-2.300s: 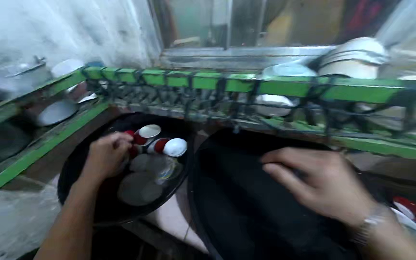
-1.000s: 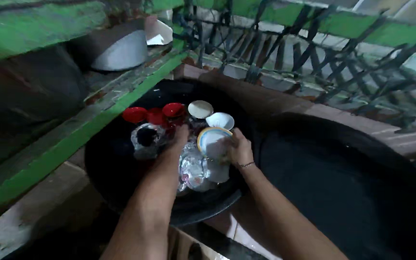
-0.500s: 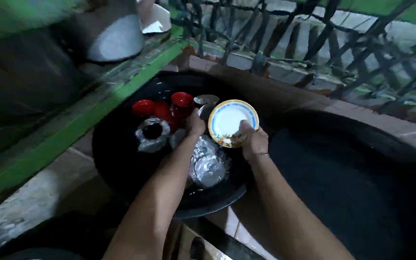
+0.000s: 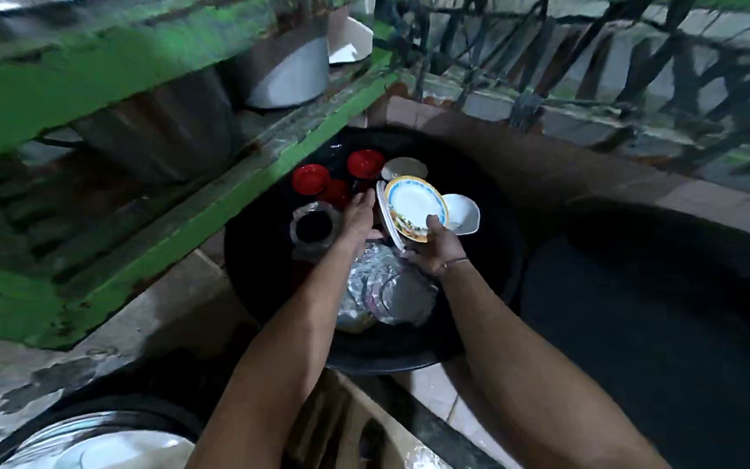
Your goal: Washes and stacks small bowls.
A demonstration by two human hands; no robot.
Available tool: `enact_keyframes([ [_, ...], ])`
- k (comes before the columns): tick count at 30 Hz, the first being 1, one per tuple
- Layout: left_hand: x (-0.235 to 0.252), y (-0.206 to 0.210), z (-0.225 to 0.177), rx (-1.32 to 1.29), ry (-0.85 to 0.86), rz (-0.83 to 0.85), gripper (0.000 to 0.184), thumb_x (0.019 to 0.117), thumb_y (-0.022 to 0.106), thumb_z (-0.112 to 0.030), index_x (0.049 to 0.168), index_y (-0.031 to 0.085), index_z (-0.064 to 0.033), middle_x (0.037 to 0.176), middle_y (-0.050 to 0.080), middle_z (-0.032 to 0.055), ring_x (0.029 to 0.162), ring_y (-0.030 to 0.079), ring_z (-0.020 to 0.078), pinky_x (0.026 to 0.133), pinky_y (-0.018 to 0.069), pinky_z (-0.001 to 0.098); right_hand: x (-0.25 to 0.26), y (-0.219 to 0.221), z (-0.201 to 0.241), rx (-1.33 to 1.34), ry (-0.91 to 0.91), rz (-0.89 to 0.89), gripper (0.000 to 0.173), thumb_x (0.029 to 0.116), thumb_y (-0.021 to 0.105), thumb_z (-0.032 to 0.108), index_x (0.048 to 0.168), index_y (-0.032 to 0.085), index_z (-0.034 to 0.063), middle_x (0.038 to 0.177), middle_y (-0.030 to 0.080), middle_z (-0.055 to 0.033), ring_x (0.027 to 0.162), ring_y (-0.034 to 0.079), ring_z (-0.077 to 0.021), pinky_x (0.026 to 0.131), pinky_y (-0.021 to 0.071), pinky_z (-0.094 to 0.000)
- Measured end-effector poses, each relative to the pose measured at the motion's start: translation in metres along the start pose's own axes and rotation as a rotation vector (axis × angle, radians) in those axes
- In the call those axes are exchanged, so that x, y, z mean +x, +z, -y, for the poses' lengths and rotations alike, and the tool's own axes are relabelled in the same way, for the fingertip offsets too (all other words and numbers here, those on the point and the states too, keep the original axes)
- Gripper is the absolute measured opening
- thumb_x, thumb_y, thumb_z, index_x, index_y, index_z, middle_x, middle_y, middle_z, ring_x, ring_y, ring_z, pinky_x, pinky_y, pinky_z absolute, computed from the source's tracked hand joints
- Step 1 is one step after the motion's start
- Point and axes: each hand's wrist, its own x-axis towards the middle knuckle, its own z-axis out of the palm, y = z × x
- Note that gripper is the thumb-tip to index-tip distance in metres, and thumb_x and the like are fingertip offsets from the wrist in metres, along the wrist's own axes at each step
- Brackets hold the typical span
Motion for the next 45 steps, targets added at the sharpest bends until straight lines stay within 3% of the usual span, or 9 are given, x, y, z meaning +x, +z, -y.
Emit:
enact_keyframes([
  [2, 0.002, 0.004, 0.005, 0.012, -0.065, 0.021, 0.070, 0.1039, 0.043, -0.064, 0.154, 0.043, -0.0150, 0.150, 0.052, 0.0197, 0.130, 0.058, 0.0373, 0.097, 0.0544, 0.0599, 0.003, 0.000, -0.005, -0.082, -0.053, -0.039, 0.055, 0.1060, 0.053, 0.041, 0.148, 0.041, 0.0081, 0.133, 0.057, -0.0186, 0.111, 0.063, -0.0315, 0.086, 0.0572, -0.0503],
  [7, 0.018, -0.005, 0.027, 0.063, 0.010, 0.069, 0.066, 0.0994, 0.069, -0.032, 0.153, 0.040, -0.0082, 0.141, 0.057, 0.0211, 0.124, 0.061, 0.0331, 0.097, 0.0558, 0.0537, 0.004, 0.003, -0.014, -0.107, -0.273, -0.119, 0.062, 0.0902, 0.065, -0.003, 0.145, 0.036, 0.0067, 0.112, 0.058, -0.0152, 0.091, 0.062, -0.0239, 0.075, 0.0561, -0.0436],
  [14, 0.013, -0.034, 0.013, 0.235, -0.041, 0.230, 0.061, 0.1121, 0.029, -0.050, 0.148, 0.049, -0.0042, 0.135, 0.062, 0.0219, 0.117, 0.065, 0.0332, 0.096, 0.0554, 0.0538, -0.005, 0.003, 0.000, 0.151, -0.176, -0.037, 0.042, 0.1005, 0.060, 0.023, 0.135, 0.051, 0.0011, 0.117, 0.066, -0.0197, 0.104, 0.069, -0.0309, 0.086, 0.0599, -0.0515],
  [16, 0.009, -0.039, 0.024, 0.551, -0.066, 0.195, 0.035, 0.1088, 0.046, -0.019, 0.135, 0.057, 0.0012, 0.120, 0.066, 0.0241, 0.103, 0.068, 0.0328, 0.090, 0.0564, 0.0509, -0.011, 0.002, 0.004, 0.204, -0.223, -0.132, 0.037, 0.0965, 0.062, 0.016, 0.129, 0.052, 0.0014, 0.111, 0.064, -0.0181, 0.097, 0.067, -0.0288, 0.080, 0.0593, -0.0499],
  [23, -0.033, 0.004, 0.047, 1.295, -0.082, 0.510, 0.047, 0.0935, 0.069, -0.017, 0.132, 0.059, 0.0088, 0.131, 0.060, 0.0320, 0.122, 0.059, 0.0481, 0.098, 0.0466, 0.0692, -0.016, -0.004, 0.008, 0.207, -0.392, -0.088, 0.062, 0.0916, 0.060, 0.004, 0.150, 0.038, 0.0118, 0.130, 0.059, -0.0176, 0.112, 0.064, -0.0300, 0.086, 0.0574, -0.0541],
  [38, -0.017, -0.014, 0.017, 0.126, 0.317, -0.033, 0.042, 0.1001, 0.047, -0.006, 0.142, 0.051, -0.0074, 0.134, 0.061, 0.0170, 0.117, 0.063, 0.0262, 0.094, 0.0554, 0.0489, -0.039, -0.003, 0.008, 0.265, -0.240, 0.227, 0.046, 0.1064, 0.049, 0.041, 0.142, 0.049, 0.0129, 0.123, 0.067, -0.0152, 0.110, 0.068, -0.0298, 0.090, 0.0585, -0.0544],
  [41, -0.022, -0.015, 0.011, -0.183, 0.202, 0.190, 0.048, 0.1141, 0.028, -0.037, 0.155, 0.039, -0.0143, 0.147, 0.056, 0.0112, 0.132, 0.058, 0.0244, 0.107, 0.0514, 0.0503, -0.037, -0.002, 0.005, 0.182, -0.140, 0.287, 0.051, 0.1060, 0.047, 0.048, 0.142, 0.051, 0.0127, 0.124, 0.068, -0.0156, 0.110, 0.069, -0.0303, 0.091, 0.0590, -0.0539],
  [43, -0.020, -0.030, 0.009, -0.046, 0.104, 0.232, 0.067, 0.1108, 0.017, -0.055, 0.155, 0.042, -0.0118, 0.147, 0.057, 0.0122, 0.132, 0.058, 0.0267, 0.106, 0.0515, 0.0517, -0.030, -0.003, 0.002, 0.160, -0.170, 0.223, 0.050, 0.1058, 0.052, 0.042, 0.147, 0.046, 0.0137, 0.126, 0.067, -0.0162, 0.111, 0.068, -0.0311, 0.092, 0.0591, -0.0537],
  [45, -0.011, -0.054, 0.017, 0.452, 0.085, 0.164, 0.043, 0.1134, 0.035, -0.026, 0.138, 0.056, 0.0032, 0.130, 0.062, 0.0250, 0.117, 0.061, 0.0351, 0.099, 0.0507, 0.0546, -0.024, -0.007, 0.001, 0.119, -0.213, 0.120, 0.059, 0.1046, 0.057, 0.035, 0.157, 0.033, 0.0212, 0.133, 0.064, -0.0176, 0.115, 0.067, -0.0346, 0.091, 0.0581, -0.0579],
])
